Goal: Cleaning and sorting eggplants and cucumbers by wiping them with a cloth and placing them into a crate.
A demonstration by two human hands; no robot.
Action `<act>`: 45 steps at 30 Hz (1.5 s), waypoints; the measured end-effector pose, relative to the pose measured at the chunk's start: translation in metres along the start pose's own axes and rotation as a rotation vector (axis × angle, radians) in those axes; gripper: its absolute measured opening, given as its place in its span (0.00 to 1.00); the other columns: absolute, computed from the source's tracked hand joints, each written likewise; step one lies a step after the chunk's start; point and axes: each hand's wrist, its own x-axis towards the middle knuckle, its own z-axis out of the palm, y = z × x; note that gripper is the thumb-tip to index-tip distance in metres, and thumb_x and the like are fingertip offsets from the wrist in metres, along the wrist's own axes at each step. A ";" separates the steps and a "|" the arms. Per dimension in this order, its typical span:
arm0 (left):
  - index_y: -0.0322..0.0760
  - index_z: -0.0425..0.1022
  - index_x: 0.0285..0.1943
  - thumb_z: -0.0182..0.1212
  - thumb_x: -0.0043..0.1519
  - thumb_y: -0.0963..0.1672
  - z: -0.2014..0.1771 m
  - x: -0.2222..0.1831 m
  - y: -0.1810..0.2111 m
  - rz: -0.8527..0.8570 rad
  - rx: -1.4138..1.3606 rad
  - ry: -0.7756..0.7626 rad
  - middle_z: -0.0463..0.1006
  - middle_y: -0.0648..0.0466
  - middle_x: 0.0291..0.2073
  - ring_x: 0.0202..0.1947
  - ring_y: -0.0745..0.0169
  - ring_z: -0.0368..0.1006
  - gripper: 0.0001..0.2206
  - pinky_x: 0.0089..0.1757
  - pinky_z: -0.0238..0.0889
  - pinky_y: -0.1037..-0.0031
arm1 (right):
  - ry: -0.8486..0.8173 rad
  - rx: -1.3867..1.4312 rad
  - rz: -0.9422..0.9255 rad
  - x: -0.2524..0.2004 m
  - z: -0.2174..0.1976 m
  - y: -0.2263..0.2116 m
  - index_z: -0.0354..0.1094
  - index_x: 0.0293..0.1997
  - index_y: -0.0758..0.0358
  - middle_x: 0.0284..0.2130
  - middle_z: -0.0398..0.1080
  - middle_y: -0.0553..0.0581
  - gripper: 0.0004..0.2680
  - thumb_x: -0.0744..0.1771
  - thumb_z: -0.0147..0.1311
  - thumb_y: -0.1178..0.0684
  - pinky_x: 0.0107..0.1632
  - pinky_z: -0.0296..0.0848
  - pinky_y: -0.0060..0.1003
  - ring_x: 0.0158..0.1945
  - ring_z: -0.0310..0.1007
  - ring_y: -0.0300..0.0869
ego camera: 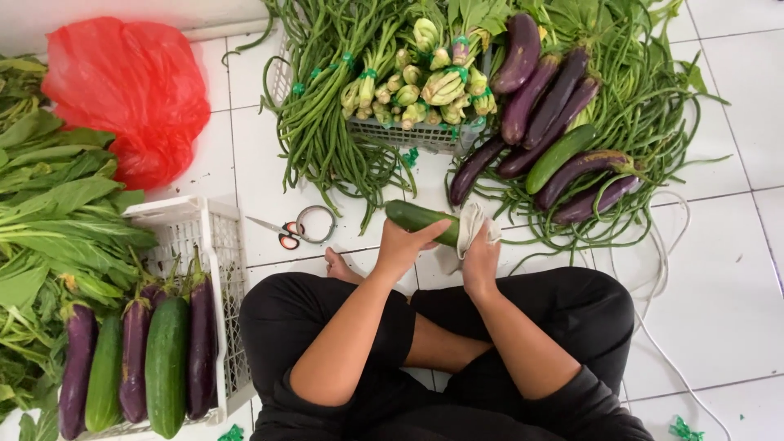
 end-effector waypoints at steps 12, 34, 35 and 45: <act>0.23 0.72 0.51 0.78 0.51 0.40 0.010 -0.025 0.040 0.117 -0.115 -0.026 0.81 0.35 0.43 0.40 0.43 0.80 0.23 0.37 0.80 0.59 | -0.012 -0.578 -1.307 0.071 -0.016 0.067 0.65 0.54 0.80 0.36 0.67 0.76 0.09 0.71 0.41 0.64 0.47 0.72 0.54 0.42 0.71 0.66; 0.20 0.33 0.74 0.54 0.65 0.55 0.026 -0.043 0.061 0.266 0.329 -0.245 0.55 0.24 0.69 0.66 0.25 0.59 0.43 0.58 0.61 0.43 | -0.256 -0.213 0.048 -0.020 0.004 -0.001 0.53 0.69 0.77 0.61 0.62 0.81 0.27 0.72 0.37 0.37 0.62 0.67 0.57 0.64 0.65 0.62; 0.23 0.36 0.76 0.53 0.65 0.53 0.027 -0.044 0.060 0.258 0.401 -0.266 0.55 0.24 0.68 0.68 0.24 0.56 0.41 0.61 0.56 0.41 | -0.257 -0.149 0.188 -0.029 0.005 -0.011 0.38 0.72 0.79 0.66 0.49 0.82 0.30 0.72 0.37 0.35 0.68 0.57 0.58 0.70 0.52 0.63; 0.40 0.30 0.82 0.44 0.69 0.57 0.016 -0.022 0.047 0.183 0.423 -0.281 0.54 0.26 0.70 0.68 0.26 0.57 0.39 0.61 0.58 0.44 | -0.175 0.335 0.280 -0.013 0.009 -0.039 0.48 0.71 0.78 0.70 0.52 0.72 0.24 0.73 0.40 0.43 0.73 0.52 0.47 0.72 0.52 0.49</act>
